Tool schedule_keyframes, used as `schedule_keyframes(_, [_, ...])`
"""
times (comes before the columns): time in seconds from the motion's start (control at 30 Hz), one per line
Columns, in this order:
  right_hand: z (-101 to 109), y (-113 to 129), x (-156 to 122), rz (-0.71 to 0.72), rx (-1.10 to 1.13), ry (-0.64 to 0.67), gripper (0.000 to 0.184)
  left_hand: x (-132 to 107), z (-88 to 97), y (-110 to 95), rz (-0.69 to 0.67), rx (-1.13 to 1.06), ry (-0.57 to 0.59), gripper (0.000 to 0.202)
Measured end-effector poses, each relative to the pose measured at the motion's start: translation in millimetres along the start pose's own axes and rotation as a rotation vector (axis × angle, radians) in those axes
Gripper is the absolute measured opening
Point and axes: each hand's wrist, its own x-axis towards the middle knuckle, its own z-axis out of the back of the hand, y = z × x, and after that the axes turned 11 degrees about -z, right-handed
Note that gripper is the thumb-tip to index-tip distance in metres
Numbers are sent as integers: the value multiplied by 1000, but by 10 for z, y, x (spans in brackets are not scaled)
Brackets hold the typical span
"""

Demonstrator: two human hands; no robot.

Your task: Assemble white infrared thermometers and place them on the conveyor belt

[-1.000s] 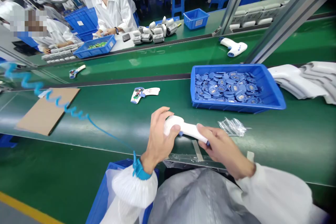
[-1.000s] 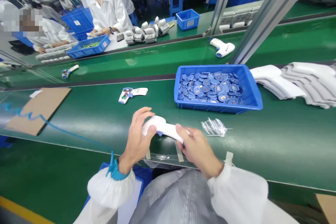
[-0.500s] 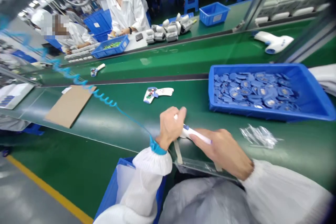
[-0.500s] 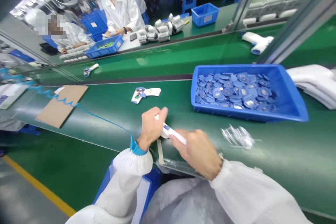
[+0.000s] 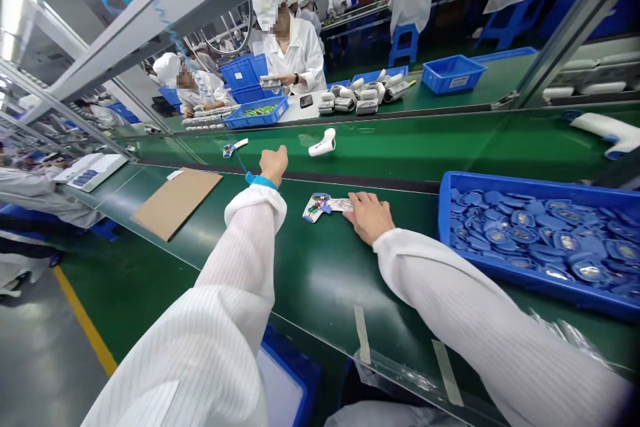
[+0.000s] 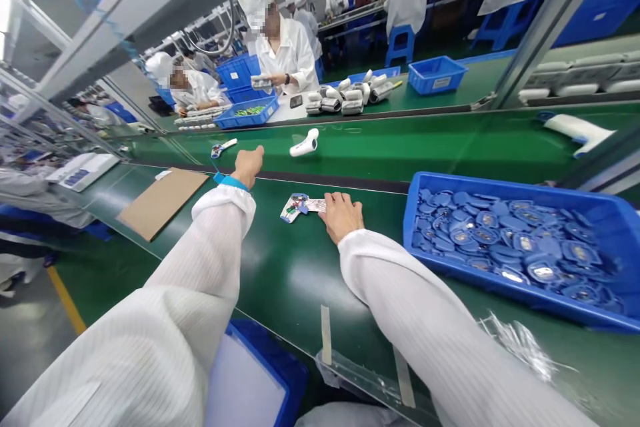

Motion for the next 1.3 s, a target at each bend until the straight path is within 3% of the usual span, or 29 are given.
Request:
schedule_keyframes(0.07, [-45,21,12,-68,-3,58,33,-126,-47,102,-1,23,33,30])
schedule_keyframes(0.17, [13,-53,-183,-123,48,140,26,-548,-97,292,-50,-54,243,26])
schedule_keyframes(0.3, [241,-302,-753,-89,144,172,18,-1310,-162,427,-120,-257,595,38])
schedule_keyframes(0.37, [360,-472,-1079,-75,197,161,19,-1693,-205,435,-145,-403,711,44])
schedule_keyframes(0.47, [508,-710,-1473,-20,359,37,27,-2193,-273,381,-179,-532,759,41])
schedule_keyframes(0.53, [583,-814,-1633,8,455,-63,28,-2451,-315,306,-228,-495,749,35])
schedule_keyframes(0.63, [667,-861,-1763,17,444,-78,20,-2721,-369,177,-334,-378,752,29])
schedule_keyframes(0.73, [757,-807,-1891,32,326,-87,24,-2893,-408,81,-505,-248,740,26])
schedule_keyframes(0.83, [877,-749,-2060,9,234,-192,30,-3007,-439,33,-705,-68,661,14])
schedule_keyframes(0.9, [947,-770,-2151,-36,218,-184,30,-3048,-469,23,-748,48,599,10])
schedule_keyframes(1.1, [955,-1227,-2279,-283,244,-93,33,-2968,-586,40,-634,-66,539,11])
schedule_keyframes(1.3, [820,-1950,-2552,-391,-21,-237,62,-2879,-535,22,-291,-412,784,18])
